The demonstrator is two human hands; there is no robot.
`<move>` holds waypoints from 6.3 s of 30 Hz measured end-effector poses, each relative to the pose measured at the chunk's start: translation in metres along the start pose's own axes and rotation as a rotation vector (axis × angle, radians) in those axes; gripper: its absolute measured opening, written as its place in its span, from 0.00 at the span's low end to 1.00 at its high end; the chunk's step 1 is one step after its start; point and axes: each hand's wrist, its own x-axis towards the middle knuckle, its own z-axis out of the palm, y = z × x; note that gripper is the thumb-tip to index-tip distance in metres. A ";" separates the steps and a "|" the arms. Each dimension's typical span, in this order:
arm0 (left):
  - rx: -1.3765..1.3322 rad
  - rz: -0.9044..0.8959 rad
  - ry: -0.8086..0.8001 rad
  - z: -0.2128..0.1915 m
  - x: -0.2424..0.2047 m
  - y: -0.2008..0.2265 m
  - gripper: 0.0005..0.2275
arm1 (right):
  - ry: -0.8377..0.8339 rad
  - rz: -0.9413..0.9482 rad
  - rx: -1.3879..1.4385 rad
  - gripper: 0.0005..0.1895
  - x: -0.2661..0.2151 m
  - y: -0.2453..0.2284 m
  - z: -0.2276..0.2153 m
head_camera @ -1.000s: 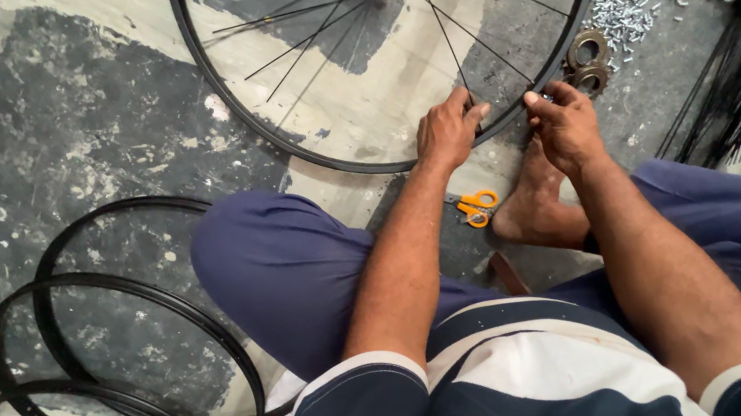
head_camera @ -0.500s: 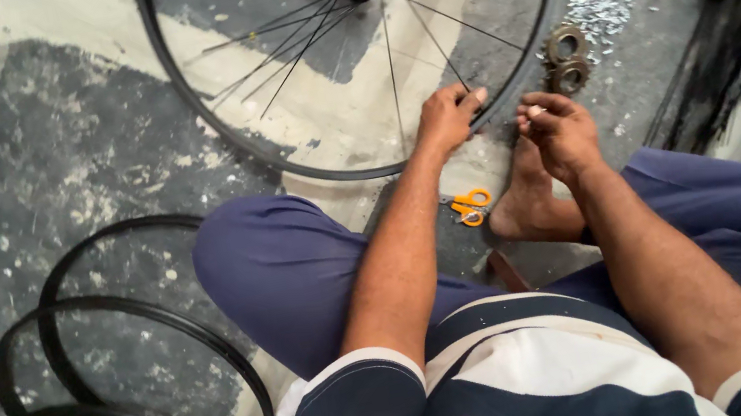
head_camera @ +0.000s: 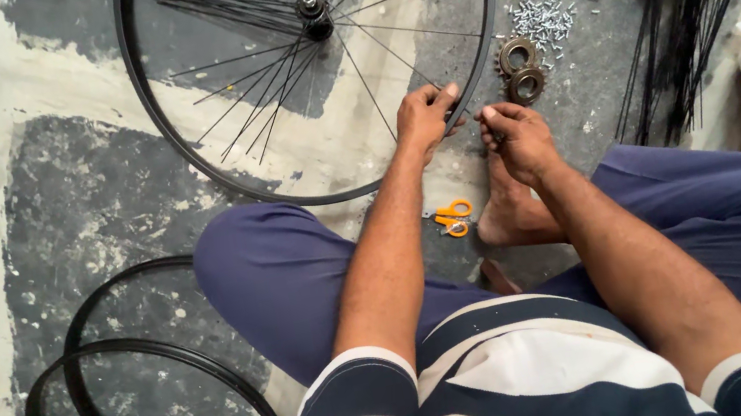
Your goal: The person inserts spokes into a bicycle hub, then uses scissors to open a package of nuts. They place a rim on the floor and attach the hub with spokes to it, then proceed to tighten the spokes using nuts.
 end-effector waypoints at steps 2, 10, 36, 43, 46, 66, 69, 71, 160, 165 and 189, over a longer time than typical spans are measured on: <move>-0.010 -0.011 -0.003 0.000 -0.001 0.000 0.13 | -0.016 0.006 0.064 0.07 -0.001 -0.003 0.004; -0.013 0.005 -0.003 -0.001 0.001 -0.002 0.13 | 0.035 -0.028 0.065 0.06 -0.001 0.000 0.006; 0.078 0.041 0.047 -0.001 -0.002 -0.007 0.14 | 0.242 0.008 -0.219 0.22 0.009 0.025 0.023; 0.188 0.075 0.069 -0.006 -0.001 -0.006 0.15 | 0.236 0.075 -0.220 0.25 0.014 0.028 0.029; 0.113 0.032 0.058 -0.004 -0.004 -0.004 0.14 | 0.159 -0.063 -0.065 0.18 0.012 0.034 0.029; 0.031 -0.004 0.033 -0.004 -0.005 -0.003 0.14 | 0.221 0.093 -0.140 0.18 0.002 0.013 0.036; 0.053 0.031 0.028 -0.005 -0.003 -0.004 0.14 | 0.193 -0.009 -0.181 0.15 0.005 0.030 0.039; 0.014 -0.003 0.021 -0.006 -0.002 -0.005 0.14 | 0.180 -0.036 -0.175 0.14 0.011 0.036 0.036; 0.475 0.205 0.028 -0.058 -0.031 -0.034 0.11 | 0.127 -0.028 -0.416 0.18 0.037 -0.003 0.001; -0.024 -0.180 -0.290 -0.037 -0.006 -0.039 0.10 | 0.081 -0.004 -0.012 0.15 0.037 -0.022 -0.006; 0.152 0.043 -0.095 0.001 -0.004 -0.016 0.09 | 0.157 -0.115 0.065 0.12 0.045 -0.043 -0.009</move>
